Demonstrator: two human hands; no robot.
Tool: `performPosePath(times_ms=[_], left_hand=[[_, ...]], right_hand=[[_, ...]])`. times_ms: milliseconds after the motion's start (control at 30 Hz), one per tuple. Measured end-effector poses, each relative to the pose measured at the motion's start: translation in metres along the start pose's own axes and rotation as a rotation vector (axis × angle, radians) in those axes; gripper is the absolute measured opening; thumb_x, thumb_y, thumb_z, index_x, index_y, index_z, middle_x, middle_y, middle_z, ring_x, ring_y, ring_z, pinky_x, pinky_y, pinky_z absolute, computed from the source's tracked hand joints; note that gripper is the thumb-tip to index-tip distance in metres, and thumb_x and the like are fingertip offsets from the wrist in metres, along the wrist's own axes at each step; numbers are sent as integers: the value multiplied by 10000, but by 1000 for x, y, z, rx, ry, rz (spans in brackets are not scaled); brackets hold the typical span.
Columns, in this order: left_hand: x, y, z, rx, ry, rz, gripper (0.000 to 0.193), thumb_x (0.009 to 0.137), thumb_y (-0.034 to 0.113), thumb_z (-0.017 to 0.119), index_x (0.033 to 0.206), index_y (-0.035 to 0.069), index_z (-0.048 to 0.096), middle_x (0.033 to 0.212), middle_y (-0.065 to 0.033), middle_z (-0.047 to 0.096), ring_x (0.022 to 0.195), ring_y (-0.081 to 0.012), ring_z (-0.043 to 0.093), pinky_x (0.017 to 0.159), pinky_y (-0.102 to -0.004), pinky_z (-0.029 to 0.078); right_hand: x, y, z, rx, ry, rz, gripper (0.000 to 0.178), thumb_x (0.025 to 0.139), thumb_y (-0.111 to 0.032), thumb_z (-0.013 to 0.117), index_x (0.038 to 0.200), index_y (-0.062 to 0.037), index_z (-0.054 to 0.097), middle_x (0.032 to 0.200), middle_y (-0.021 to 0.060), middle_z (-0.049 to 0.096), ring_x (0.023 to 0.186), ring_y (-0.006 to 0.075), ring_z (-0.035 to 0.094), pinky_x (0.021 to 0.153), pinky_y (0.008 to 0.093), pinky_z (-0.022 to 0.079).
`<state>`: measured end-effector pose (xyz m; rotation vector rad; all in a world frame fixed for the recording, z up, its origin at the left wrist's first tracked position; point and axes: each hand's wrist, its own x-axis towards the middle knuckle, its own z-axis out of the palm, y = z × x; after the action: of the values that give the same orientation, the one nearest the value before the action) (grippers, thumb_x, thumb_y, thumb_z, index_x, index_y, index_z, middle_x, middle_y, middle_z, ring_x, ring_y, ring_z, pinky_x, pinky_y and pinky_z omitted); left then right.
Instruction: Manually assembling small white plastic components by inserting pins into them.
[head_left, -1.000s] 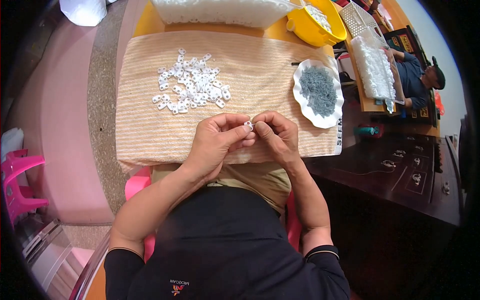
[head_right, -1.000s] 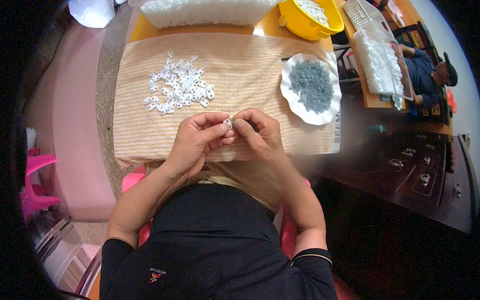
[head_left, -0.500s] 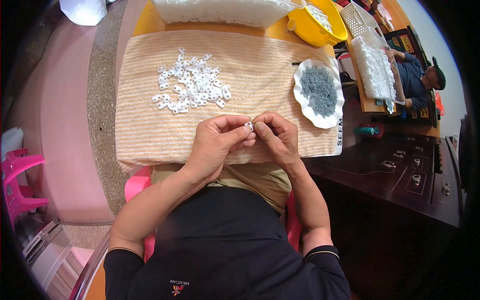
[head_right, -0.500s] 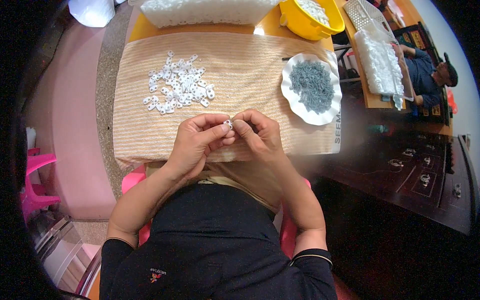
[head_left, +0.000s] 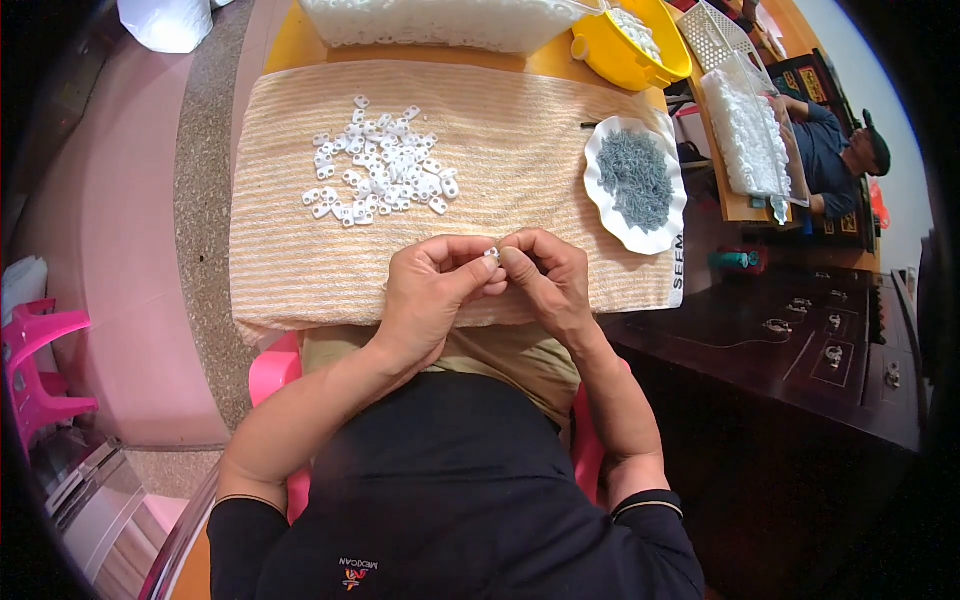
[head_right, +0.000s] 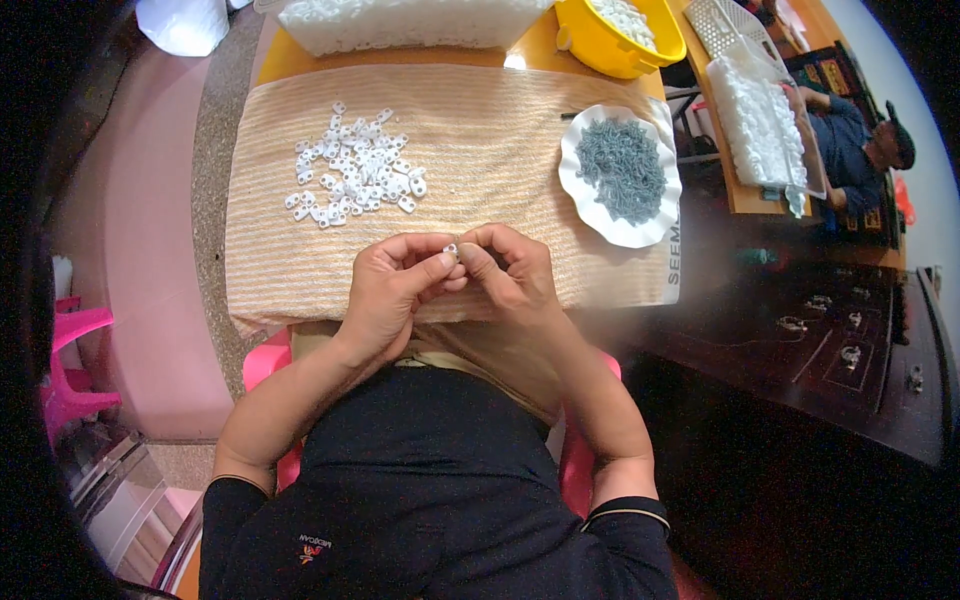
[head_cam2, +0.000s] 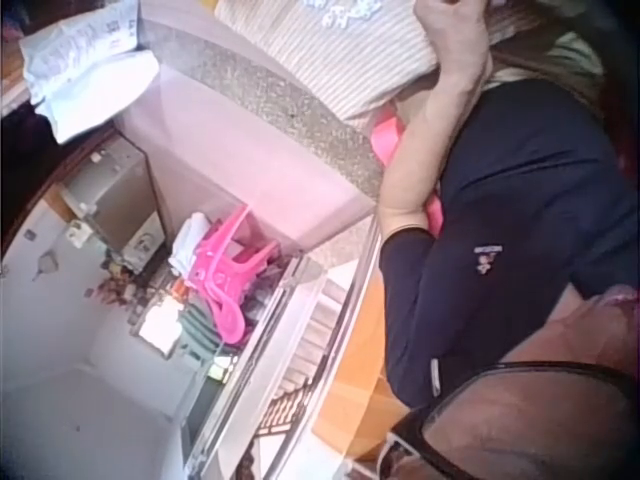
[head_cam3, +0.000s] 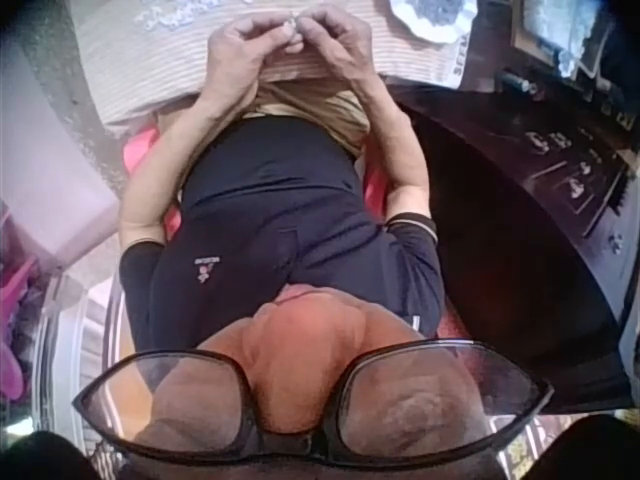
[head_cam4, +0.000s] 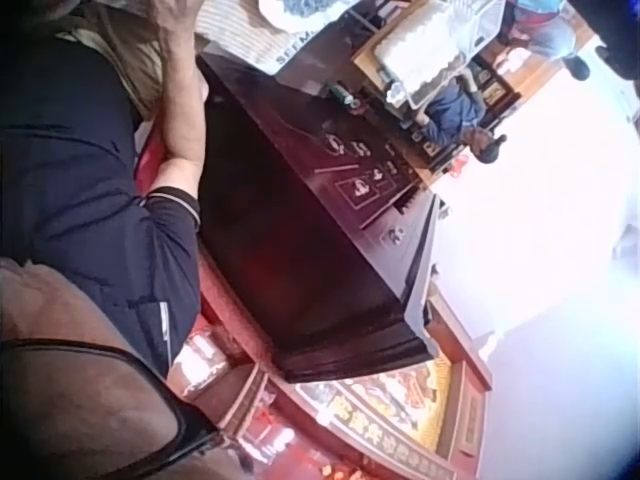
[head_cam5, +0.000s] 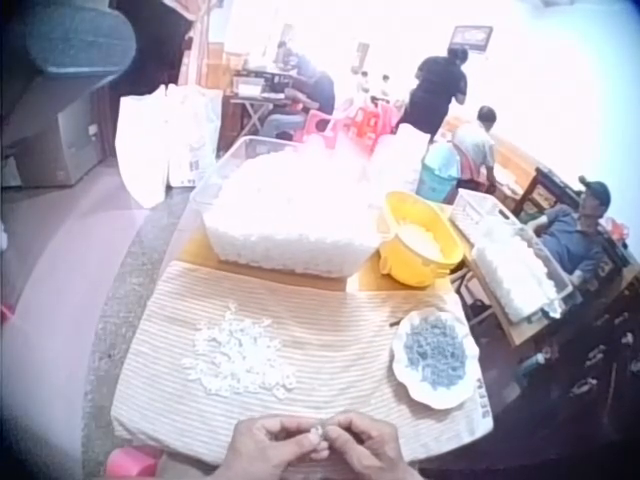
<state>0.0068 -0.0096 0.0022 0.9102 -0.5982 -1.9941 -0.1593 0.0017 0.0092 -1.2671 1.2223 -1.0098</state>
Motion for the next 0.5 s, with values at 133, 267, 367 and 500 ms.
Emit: performPosePath(times_ms=[133, 267, 367, 500], left_hand=[[-2, -2, 3, 8, 6, 32, 197, 870, 16, 635, 1055, -51, 626, 902, -105, 675, 770, -134, 652, 738, -253, 558], [-1, 0, 2, 1, -8, 23, 191, 869, 19, 639, 1047, -50, 627, 896, -101, 675, 771, -133, 651, 736, -249, 557], [0, 2, 4, 4, -5, 21, 176, 871, 27, 643, 1033, -42, 629, 887, -94, 673, 775, -132, 650, 737, -245, 555], [0, 2, 4, -16, -21, 34, 158, 874, 35, 645, 1015, -33, 630, 880, -88, 669, 785, -129, 650, 744, -247, 557]], right_hand=[[-1, -2, -1, 74, -12, 26, 126, 941, -86, 583, 945, 33, 625, 813, 11, 642, 750, 51, 573, 677, 195, 473], [1, 0, -3, 64, -7, 26, 135, 942, -94, 586, 944, 34, 627, 815, 11, 642, 753, 47, 573, 677, 192, 474], [1, -2, -2, 98, 0, 28, 142, 945, -102, 583, 940, 32, 628, 816, 7, 639, 752, 42, 566, 680, 190, 471], [1, -5, -3, 28, 1, 21, 156, 958, -118, 567, 935, 26, 622, 809, -6, 626, 751, 36, 550, 682, 189, 462]])
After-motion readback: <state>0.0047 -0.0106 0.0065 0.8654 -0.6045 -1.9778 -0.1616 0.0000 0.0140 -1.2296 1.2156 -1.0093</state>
